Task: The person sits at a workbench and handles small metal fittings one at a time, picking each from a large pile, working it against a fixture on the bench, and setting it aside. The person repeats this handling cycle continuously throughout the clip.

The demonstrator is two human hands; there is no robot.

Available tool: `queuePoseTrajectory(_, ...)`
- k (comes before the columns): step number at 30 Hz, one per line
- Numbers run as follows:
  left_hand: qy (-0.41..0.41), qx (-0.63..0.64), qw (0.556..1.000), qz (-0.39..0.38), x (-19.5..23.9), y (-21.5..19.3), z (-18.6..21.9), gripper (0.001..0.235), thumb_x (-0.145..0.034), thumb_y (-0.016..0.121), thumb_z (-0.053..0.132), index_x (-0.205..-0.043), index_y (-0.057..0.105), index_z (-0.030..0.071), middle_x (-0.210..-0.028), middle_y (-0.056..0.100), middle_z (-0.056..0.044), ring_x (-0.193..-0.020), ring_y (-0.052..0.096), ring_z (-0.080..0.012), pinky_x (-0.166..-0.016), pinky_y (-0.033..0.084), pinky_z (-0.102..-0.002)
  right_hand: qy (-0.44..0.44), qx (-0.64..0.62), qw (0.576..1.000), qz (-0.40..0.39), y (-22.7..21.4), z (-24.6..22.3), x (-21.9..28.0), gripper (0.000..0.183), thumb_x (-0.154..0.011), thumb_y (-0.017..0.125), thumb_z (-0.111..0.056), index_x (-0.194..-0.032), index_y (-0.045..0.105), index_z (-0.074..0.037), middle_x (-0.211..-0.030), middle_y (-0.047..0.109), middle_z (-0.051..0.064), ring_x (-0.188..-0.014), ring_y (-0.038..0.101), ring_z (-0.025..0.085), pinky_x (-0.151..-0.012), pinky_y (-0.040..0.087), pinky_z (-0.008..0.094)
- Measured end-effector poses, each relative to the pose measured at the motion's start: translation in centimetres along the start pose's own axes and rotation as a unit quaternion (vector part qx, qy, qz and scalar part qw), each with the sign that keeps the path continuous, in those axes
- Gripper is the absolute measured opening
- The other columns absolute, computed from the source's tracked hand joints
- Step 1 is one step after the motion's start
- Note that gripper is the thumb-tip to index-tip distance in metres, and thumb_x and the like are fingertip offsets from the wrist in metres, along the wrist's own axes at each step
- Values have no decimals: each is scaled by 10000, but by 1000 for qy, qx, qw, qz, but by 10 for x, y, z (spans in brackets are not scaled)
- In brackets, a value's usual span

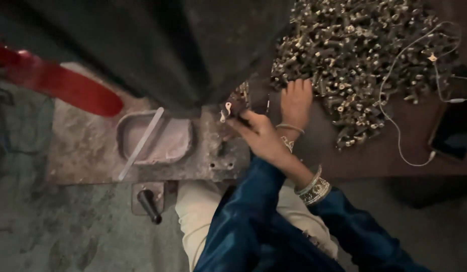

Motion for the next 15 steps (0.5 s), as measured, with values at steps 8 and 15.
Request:
queuePoseTrajectory(8,-181,221,944,-167,124,-100,-31,227,-865,752,117,-1063,689,26,-1040,709,-135,-996,707,-276,-854,571,-393,29,20,996,-77,-10,-11,-5,272,-1037,623,-92,-1275,630,40,-1102,734,46,-957,714,133,-850,619,311)
queuePoseTrajectory(15,-242,389,877,-144,112,-268,6,293,-891,702,-8,-1178,740,41,-1048,771,-90,-921,760,-221,-795,608,-318,119,46,960,-251,-40,-20,-38,220,-1018,644,-102,-1210,673,1,-1084,758,60,-985,751,174,-847,626,347)
Point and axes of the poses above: each hand's wrist, its own x-axis away from the middle knuckle, its own y-axis out of the palm, z = x × y, the point moved 3 cm from there along -x, towards the middle knuckle
